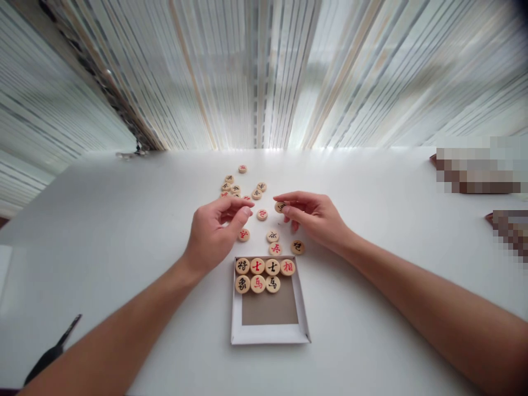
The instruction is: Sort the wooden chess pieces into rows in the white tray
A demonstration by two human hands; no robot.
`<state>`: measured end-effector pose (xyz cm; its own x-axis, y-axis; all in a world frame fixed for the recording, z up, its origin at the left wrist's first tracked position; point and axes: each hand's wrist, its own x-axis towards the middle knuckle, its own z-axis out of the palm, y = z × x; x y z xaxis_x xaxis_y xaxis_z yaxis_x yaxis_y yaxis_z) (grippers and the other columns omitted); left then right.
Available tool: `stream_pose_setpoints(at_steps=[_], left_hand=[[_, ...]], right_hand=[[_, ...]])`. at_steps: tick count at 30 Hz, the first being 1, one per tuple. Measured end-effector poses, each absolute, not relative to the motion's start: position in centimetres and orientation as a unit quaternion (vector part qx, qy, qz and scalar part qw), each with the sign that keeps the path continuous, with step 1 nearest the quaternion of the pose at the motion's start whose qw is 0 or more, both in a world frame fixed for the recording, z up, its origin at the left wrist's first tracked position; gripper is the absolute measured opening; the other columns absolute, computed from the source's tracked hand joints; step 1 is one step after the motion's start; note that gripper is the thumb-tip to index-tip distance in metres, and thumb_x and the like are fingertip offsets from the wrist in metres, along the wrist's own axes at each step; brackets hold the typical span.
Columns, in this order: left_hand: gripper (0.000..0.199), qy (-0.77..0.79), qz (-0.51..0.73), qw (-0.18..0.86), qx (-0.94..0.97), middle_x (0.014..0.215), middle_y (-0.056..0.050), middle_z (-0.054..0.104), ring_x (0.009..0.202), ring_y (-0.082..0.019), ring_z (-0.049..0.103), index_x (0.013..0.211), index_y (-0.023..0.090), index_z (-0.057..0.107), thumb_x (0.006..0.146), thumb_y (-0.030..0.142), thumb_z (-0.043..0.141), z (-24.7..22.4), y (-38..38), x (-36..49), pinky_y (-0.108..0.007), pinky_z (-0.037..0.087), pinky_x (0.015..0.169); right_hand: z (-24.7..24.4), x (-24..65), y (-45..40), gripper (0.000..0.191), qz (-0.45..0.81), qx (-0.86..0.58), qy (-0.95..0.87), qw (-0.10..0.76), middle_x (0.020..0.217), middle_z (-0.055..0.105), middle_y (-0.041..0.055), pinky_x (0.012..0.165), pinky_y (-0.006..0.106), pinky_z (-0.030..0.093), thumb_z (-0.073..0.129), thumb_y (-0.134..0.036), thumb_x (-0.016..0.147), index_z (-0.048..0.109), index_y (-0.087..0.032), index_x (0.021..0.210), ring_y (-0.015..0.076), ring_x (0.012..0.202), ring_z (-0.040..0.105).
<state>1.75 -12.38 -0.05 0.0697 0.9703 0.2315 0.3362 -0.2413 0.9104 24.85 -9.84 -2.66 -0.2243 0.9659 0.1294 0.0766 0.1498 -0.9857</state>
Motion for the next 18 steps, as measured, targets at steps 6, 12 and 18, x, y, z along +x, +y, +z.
stream_pose_setpoints(at_steps=[6,12,18], left_hand=[[0.028,0.470,0.379,0.402,0.688,0.087,-0.009,0.081,0.067,-0.015,0.068,0.103,0.013,0.082,0.091,0.038,0.078,0.3,-10.5,3.5,-0.024,0.054,0.055],[0.023,0.417,0.418,0.416,0.691,0.077,-0.005,0.079,0.060,-0.011,0.063,0.096,0.014,0.084,0.090,0.035,0.079,-0.5,-9.3,4.6,-0.022,0.051,0.054],[0.018,0.398,0.403,0.398,0.721,0.082,-0.005,0.081,0.065,-0.013,0.068,0.096,0.016,0.084,0.090,0.032,0.081,-1.4,-9.4,4.0,-0.021,0.054,0.057]], right_hand=[[-2.9,25.0,-9.5,0.045,0.523,-0.392,-0.592,0.472,0.081,0.073,0.0021,0.051,0.025,0.053,0.086,-0.039,0.083,0.076,-0.015,0.119,0.0139,0.064,0.065],[-2.8,25.1,-9.4,0.039,0.539,-0.378,-0.570,0.492,0.082,0.076,0.0042,0.053,0.023,0.052,0.098,-0.039,0.071,0.079,-0.014,0.094,0.0134,0.067,0.066],[-2.3,25.0,-9.8,0.026,0.510,-0.380,-0.608,0.475,0.080,0.078,0.0035,0.054,0.024,0.055,0.092,-0.037,0.081,0.083,-0.016,0.094,0.0130,0.065,0.067]])
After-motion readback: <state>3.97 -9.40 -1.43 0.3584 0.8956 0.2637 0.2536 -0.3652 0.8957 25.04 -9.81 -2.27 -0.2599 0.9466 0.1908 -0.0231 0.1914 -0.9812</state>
